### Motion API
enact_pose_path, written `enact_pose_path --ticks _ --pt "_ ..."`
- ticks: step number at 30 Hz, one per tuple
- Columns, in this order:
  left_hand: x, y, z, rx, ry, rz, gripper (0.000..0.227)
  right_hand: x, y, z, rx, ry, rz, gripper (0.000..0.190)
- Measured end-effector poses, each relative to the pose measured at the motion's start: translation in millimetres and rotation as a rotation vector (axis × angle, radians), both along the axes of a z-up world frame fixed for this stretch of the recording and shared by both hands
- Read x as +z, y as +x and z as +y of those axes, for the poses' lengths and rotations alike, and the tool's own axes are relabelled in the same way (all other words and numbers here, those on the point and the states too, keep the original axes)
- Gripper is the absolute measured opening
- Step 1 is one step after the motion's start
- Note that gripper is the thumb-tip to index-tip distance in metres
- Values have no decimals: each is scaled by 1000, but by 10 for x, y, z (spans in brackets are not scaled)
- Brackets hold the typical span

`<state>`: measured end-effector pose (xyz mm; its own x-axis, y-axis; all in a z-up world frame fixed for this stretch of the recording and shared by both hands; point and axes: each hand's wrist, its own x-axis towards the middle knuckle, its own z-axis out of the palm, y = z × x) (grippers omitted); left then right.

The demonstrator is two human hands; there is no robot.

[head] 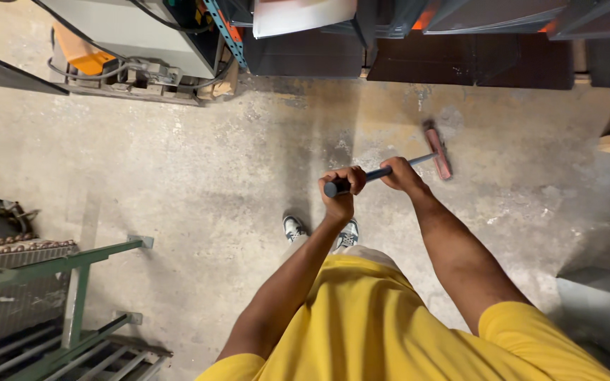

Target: The person sweeps a concrete floor in a workshop using a blue-handled push broom. They move back and forth across the floor, sweeping debris toward a central area while navigating around machinery and storage racks.

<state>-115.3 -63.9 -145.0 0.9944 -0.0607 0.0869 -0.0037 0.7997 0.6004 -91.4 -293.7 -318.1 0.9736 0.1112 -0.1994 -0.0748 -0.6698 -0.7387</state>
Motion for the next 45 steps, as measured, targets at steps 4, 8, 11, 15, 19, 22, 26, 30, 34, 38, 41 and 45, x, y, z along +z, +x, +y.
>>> enact_pose_path --ticks 4,8,11,15,19,22,26,30,34,38,41,45 --pt "-77 164 74 11 -38 17 53 89 125 165 -6 -13 -25 20" --pt "-268 514 328 119 -101 -54 48 -222 383 555 -80 133 -60 21" --pt "278 824 795 174 -40 -79 50 73 672 1164 -134 219 -57 23" --pt "1036 1172 1351 130 123 -66 62 382 1064 2147 -303 174 114 28" --pt "1482 1284 1644 88 182 -72 57 1139 1084 2617 -306 263 155 30" --pt "1587 1258 1769 74 218 -87 57 1334 1046 2698 -274 308 155 33" --pt "1692 1059 1788 14 184 -71 54 1354 859 2531 -201 197 136 29" --pt "1302 999 1648 -40 41 -18 53 1243 556 2151 -212 1 163 31" --pt "695 790 1277 -78 2 -7 55 663 69 1549 -242 -9 123 30" --pt "132 551 934 -117 -95 153 52 250 -374 1141 -314 -91 164 31" --pt "-78 430 743 -149 -87 187 54 0 -547 982 -366 -94 194 29" --pt "10 403 627 -206 -42 187 58 -242 -568 1040 -537 -28 235 28"
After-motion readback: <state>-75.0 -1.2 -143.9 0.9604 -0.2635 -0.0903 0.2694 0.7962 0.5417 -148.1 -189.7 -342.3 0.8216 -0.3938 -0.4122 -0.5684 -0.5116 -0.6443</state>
